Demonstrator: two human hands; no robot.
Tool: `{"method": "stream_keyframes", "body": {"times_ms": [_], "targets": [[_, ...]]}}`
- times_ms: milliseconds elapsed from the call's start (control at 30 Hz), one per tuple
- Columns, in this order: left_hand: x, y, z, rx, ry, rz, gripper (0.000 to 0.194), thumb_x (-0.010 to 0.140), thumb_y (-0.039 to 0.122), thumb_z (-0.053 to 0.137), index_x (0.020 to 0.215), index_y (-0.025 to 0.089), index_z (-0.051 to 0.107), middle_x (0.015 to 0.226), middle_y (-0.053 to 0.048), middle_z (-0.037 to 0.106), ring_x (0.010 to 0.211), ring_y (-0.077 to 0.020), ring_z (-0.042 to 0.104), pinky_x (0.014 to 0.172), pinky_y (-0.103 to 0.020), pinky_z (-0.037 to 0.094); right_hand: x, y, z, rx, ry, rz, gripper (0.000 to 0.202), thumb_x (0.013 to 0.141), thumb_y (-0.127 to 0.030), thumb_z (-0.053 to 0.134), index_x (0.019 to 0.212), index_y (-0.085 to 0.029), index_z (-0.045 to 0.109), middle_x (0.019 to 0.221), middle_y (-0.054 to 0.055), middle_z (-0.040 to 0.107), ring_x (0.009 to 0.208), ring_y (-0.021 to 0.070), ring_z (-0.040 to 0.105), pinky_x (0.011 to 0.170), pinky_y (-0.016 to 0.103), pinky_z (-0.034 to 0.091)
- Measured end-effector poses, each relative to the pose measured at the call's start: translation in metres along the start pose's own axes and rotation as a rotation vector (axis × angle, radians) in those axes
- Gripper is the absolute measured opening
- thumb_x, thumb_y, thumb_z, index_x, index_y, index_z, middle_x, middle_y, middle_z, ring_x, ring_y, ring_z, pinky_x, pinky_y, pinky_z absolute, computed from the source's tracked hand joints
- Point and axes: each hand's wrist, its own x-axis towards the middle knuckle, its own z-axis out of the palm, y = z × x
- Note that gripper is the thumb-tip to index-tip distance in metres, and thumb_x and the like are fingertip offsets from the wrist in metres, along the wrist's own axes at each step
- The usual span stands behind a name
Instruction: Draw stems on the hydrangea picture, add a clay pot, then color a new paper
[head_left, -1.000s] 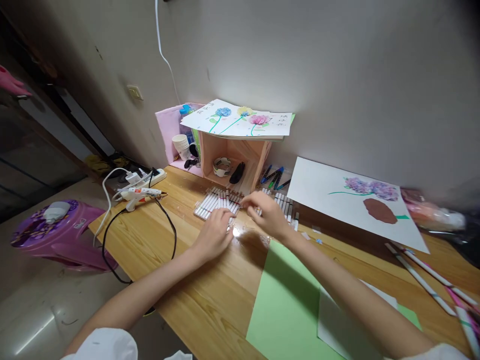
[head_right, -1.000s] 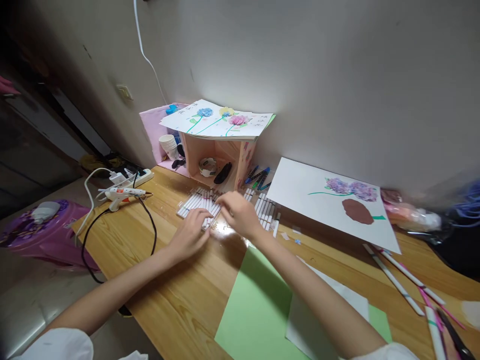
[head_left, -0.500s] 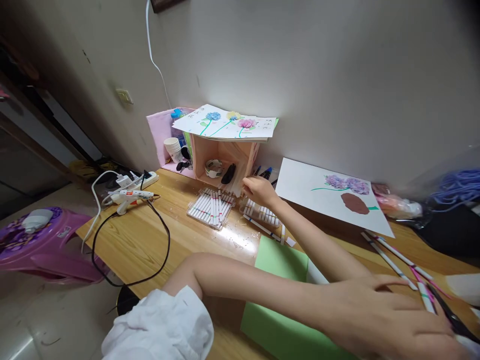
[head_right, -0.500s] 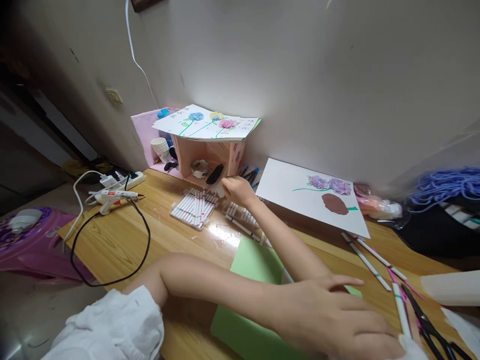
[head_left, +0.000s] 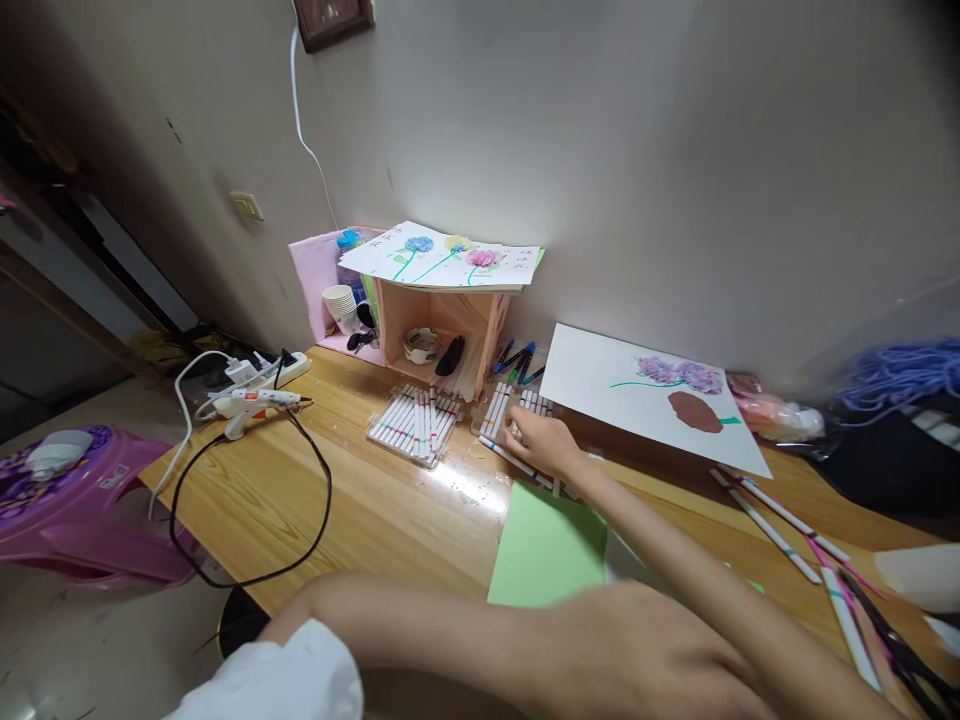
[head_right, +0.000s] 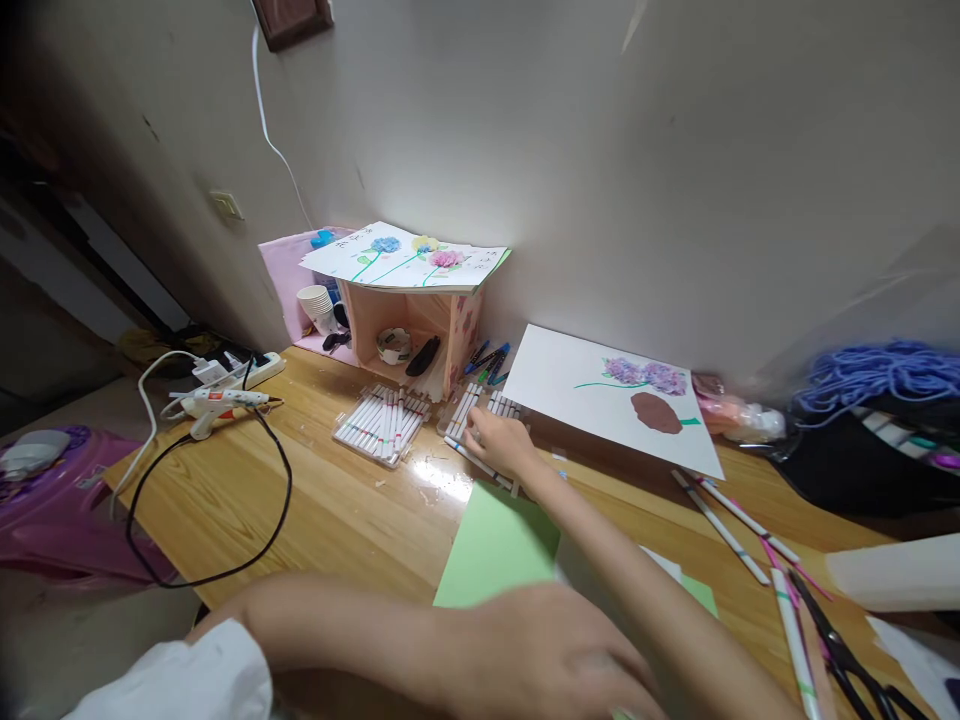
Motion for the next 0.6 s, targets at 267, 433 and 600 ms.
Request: {"method": "stream_keyframes", "body": {"times_ms": [267, 433, 600], "targets": [[-0.119, -0.200, -0.110, 0.232, 0.132, -1.154, 0.026, 0.090, 0.015, 0.036, 0.100, 0.010, 0.059, 0.102, -0.018, 0.059, 0.102, -0.0285, 0.054, 0.087, -0.043, 0.042, 0.030, -0.051, -0.007, 0.163, -0.047, -0.037, 0.010, 0.087, -0.020, 0.047, 0.092, -0.021, 0.055, 0.092, 0.003, 0.062, 0.082, 0.0149, 0.057, 0.064, 0.024, 0.036], [-0.129, -0.224, -0.112, 0.179, -0.102, -1.220, 0.017, 0.088, 0.029, 0.055, 0.095, 0.014, 0.062, 0.101, -0.008, 0.061, 0.098, -0.0206, 0.057, 0.086, -0.036, 0.046, 0.059, -0.082, 0.009, 0.246, -0.050, -0.062, 0.009, 0.085, -0.017, 0.049, 0.087, -0.020, 0.057, 0.091, 0.005, 0.062, 0.086, 0.0178, 0.057, 0.068, 0.026, 0.037], [-0.109, -0.231, -0.114, 0.157, -0.272, -1.257, 0.030, 0.091, 0.033, 0.054, 0.116, 0.015, 0.054, 0.116, -0.009, 0.056, 0.099, -0.0204, 0.058, 0.083, -0.041, 0.050, 0.063, -0.085, 0.016, 0.316, -0.035, -0.002, 0.011, 0.085, -0.016, 0.048, 0.087, -0.020, 0.057, 0.090, 0.004, 0.062, 0.086, 0.0174, 0.057, 0.068, 0.026, 0.037]]}}
